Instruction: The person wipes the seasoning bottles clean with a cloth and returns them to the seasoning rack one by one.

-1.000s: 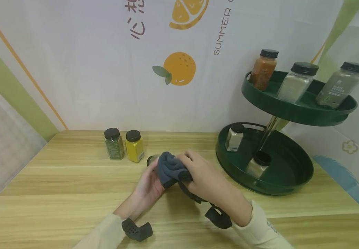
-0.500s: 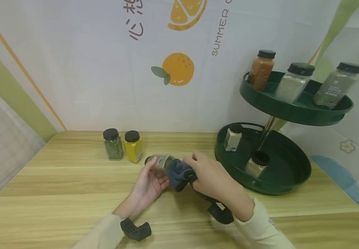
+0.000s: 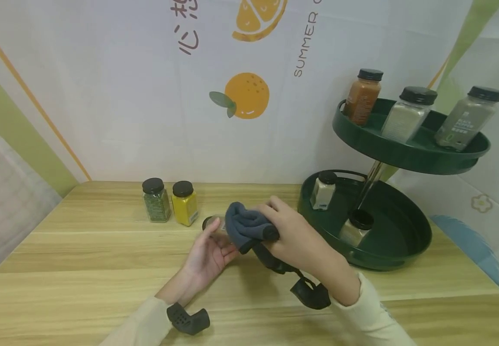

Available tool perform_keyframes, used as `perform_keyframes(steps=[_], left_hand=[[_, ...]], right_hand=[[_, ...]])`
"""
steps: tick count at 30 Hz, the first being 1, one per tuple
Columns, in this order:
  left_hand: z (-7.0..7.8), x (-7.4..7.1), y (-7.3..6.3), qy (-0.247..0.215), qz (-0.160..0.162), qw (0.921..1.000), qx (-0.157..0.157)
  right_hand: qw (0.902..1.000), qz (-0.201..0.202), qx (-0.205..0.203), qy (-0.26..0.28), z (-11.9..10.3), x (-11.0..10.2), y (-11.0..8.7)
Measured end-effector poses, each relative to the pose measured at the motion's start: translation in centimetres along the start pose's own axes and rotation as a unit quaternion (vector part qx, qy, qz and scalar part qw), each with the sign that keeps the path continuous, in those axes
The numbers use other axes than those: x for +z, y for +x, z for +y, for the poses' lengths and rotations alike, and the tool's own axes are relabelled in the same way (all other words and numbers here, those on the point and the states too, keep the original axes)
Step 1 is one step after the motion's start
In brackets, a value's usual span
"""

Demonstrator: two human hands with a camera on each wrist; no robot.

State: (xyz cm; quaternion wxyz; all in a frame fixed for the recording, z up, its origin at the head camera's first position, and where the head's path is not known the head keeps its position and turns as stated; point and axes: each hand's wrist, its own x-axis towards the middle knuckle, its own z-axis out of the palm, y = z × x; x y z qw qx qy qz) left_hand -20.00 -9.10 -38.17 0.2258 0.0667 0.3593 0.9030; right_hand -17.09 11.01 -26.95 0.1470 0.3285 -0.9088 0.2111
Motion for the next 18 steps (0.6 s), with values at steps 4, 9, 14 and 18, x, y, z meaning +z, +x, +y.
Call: perform_keyframes(steps=[4, 9, 14, 18], left_hand=[[0.0, 0.1, 0.2, 0.0, 0.009, 1.0, 0.001], [0.1, 0.3, 0.2, -0.005, 0.039, 0.9992, -0.013], [0.1, 0.3, 0.1, 0.004, 0.032, 0.9994, -0.011], [0.0, 0.2, 0.0, 0.004, 0.022, 0.9997, -0.001]], right_hand=[[0.9995, -0.015, -0.028, 0.005, -0.4, 1.1, 0.1], [0.9993, -0.012, -0.02, -0.029, -0.4, 1.7, 0.1], [0.9989, -0.028, -0.008, -0.037, -0.2, 1.7, 0.1], [0.9973, -0.052, 0.009, -0.05, 0.2, 1.7, 0.0]])
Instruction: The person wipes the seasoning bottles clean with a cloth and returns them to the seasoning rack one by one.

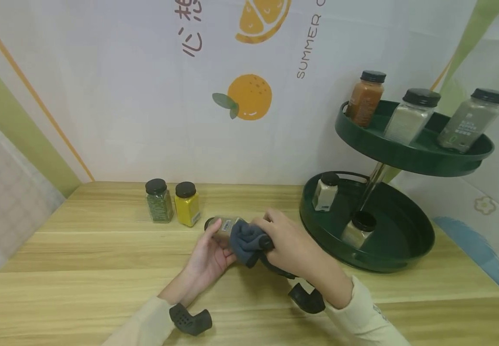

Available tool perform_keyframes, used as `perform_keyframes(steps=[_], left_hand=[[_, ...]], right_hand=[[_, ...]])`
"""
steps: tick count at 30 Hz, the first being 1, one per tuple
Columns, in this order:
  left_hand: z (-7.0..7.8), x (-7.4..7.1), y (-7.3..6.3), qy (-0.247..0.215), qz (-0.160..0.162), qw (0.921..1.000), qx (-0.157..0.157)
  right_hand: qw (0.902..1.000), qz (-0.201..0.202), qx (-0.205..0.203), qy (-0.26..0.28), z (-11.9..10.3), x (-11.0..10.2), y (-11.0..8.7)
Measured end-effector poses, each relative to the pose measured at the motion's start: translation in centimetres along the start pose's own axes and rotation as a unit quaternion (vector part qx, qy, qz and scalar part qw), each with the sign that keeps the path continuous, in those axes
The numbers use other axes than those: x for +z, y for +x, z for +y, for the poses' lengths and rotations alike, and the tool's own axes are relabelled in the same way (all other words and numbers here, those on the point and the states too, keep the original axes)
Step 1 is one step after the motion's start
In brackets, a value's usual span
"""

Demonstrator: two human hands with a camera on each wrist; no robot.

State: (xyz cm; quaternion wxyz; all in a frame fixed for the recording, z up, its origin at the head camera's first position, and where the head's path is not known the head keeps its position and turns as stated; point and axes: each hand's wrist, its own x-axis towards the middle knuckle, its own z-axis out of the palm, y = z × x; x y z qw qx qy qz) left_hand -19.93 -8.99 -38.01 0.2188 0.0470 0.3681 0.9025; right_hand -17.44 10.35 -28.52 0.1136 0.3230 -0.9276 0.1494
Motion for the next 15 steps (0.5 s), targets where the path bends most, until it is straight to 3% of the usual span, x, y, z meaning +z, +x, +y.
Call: perform_keyframes(steps=[5, 15], left_hand=[[0.0, 0.0, 0.0, -0.012, 0.005, 0.9999, 0.004], [0.1, -0.1, -0.2, -0.012, -0.006, 0.9999, -0.002]], right_hand=[[0.9996, -0.026, 0.015, -0.002, 0.5, 0.0, 0.0], [0.9911, -0.083, 0.072, -0.075, 1.5, -0.5, -0.1]])
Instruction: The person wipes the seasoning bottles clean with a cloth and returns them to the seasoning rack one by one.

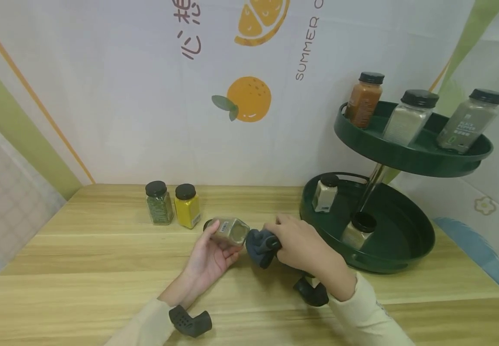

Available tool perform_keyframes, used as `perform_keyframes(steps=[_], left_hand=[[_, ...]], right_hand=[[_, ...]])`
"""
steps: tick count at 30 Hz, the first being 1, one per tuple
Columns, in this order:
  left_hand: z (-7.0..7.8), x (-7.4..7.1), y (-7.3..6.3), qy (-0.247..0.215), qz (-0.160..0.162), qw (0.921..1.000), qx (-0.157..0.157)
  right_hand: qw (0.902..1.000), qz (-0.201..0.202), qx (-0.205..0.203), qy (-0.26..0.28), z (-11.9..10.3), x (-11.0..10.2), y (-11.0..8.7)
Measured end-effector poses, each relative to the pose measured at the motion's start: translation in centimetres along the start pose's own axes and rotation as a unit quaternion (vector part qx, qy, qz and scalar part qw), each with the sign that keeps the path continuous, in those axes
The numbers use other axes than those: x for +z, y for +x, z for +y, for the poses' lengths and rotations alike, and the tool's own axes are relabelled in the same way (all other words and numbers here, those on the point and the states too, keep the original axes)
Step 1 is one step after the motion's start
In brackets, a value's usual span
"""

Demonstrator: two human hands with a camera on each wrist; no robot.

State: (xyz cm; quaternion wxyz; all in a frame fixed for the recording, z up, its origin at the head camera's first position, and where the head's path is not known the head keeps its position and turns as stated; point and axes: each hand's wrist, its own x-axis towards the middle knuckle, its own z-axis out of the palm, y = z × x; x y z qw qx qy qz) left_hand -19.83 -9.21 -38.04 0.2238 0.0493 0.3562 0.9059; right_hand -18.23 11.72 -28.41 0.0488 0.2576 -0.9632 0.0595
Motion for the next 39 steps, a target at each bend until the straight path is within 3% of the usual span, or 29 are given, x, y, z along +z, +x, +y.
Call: perform_keyframes(steps=[3, 8, 13, 15, 17, 20, 28, 34, 39], left_hand=[[0.0, 0.0, 0.1, 0.002, -0.009, 1.0, 0.003], [0.1, 0.1, 0.1, -0.001, -0.013, 0.9998, 0.012], [0.1, 0.2, 0.1, 0.015, -0.018, 0.9997, 0.003], [0.0, 0.3, 0.1, 0.012, -0.007, 0.9999, -0.001], [0.0, 0.4, 0.1, 0.007, 0.01, 0.9999, -0.001], [0.1, 0.5, 0.0, -0.004, 0.033, 0.9994, 0.002], [0.1, 0.5, 0.1, 0.016, 0.04, 0.9991, -0.004], [0.0, 0.4, 0.1, 0.021, 0.018, 0.9995, -0.015], [-0.1, 0.2, 0.1, 0.003, 0.001, 1.0, 0.003]], right_hand=[[0.9995, 0.019, 0.023, -0.008, 0.2, -0.3, 0.1], [0.9943, 0.102, 0.016, 0.026, 0.0, -1.1, -0.1], [0.9769, 0.167, -0.058, 0.119, -1.1, -1.1, -0.3], [0.9698, 0.179, -0.098, 0.133, -1.7, -0.9, -0.2], [0.9677, 0.182, -0.123, 0.124, -2.2, -0.5, -0.1], [0.9707, 0.178, -0.128, 0.098, -2.6, 0.0, 0.1], [0.9787, 0.154, -0.115, 0.072, -2.4, 0.2, 0.0], [0.9817, 0.134, -0.123, 0.057, -2.0, 0.1, -0.1], [0.9893, 0.1, -0.098, 0.043, -1.3, 0.4, -0.1]])
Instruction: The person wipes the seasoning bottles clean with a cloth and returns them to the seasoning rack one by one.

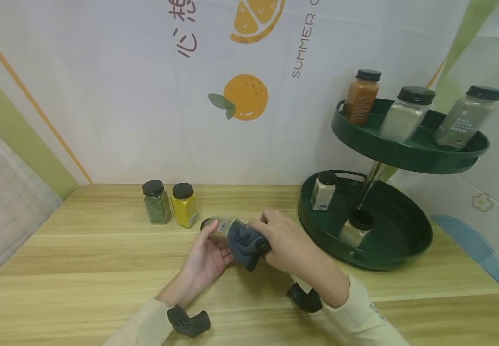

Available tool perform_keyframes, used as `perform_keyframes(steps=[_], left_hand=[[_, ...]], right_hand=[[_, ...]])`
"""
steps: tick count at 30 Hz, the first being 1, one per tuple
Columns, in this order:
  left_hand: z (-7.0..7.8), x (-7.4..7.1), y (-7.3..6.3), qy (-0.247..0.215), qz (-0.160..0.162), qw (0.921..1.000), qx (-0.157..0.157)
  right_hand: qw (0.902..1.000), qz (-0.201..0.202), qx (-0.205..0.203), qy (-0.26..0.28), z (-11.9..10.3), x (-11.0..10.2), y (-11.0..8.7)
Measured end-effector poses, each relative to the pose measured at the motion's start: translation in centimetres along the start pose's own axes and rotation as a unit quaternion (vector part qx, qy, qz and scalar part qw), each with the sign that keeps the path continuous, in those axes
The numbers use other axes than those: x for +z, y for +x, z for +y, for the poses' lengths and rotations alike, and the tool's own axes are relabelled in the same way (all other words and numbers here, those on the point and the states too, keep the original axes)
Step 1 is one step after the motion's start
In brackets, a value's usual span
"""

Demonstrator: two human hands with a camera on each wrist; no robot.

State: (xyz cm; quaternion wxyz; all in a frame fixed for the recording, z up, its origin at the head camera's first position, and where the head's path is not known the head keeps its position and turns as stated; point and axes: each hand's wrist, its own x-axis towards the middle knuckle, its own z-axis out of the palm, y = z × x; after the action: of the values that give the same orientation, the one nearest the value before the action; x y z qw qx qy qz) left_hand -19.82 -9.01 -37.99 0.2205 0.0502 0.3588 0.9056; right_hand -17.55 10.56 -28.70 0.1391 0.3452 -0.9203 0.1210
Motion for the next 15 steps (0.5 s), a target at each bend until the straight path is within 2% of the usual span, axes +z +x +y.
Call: perform_keyframes(steps=[5, 11, 13, 15], left_hand=[[0.0, -0.1, 0.0, -0.019, 0.006, 0.9998, 0.008], [0.0, -0.1, -0.1, -0.018, 0.021, 0.9996, 0.01], [0.0, -0.1, -0.1, -0.016, 0.016, 0.9997, 0.009], [0.0, -0.2, -0.1, -0.009, 0.006, 0.9999, 0.008]], right_hand=[[0.9984, -0.038, 0.04, -0.016, 0.6, 0.1, -0.1], [0.9905, -0.087, 0.076, -0.074, 1.4, -0.5, 0.0], [0.9892, -0.083, 0.089, -0.082, 1.6, -0.9, -0.1], [0.9916, -0.055, 0.093, -0.071, 1.7, -1.4, -0.2]])
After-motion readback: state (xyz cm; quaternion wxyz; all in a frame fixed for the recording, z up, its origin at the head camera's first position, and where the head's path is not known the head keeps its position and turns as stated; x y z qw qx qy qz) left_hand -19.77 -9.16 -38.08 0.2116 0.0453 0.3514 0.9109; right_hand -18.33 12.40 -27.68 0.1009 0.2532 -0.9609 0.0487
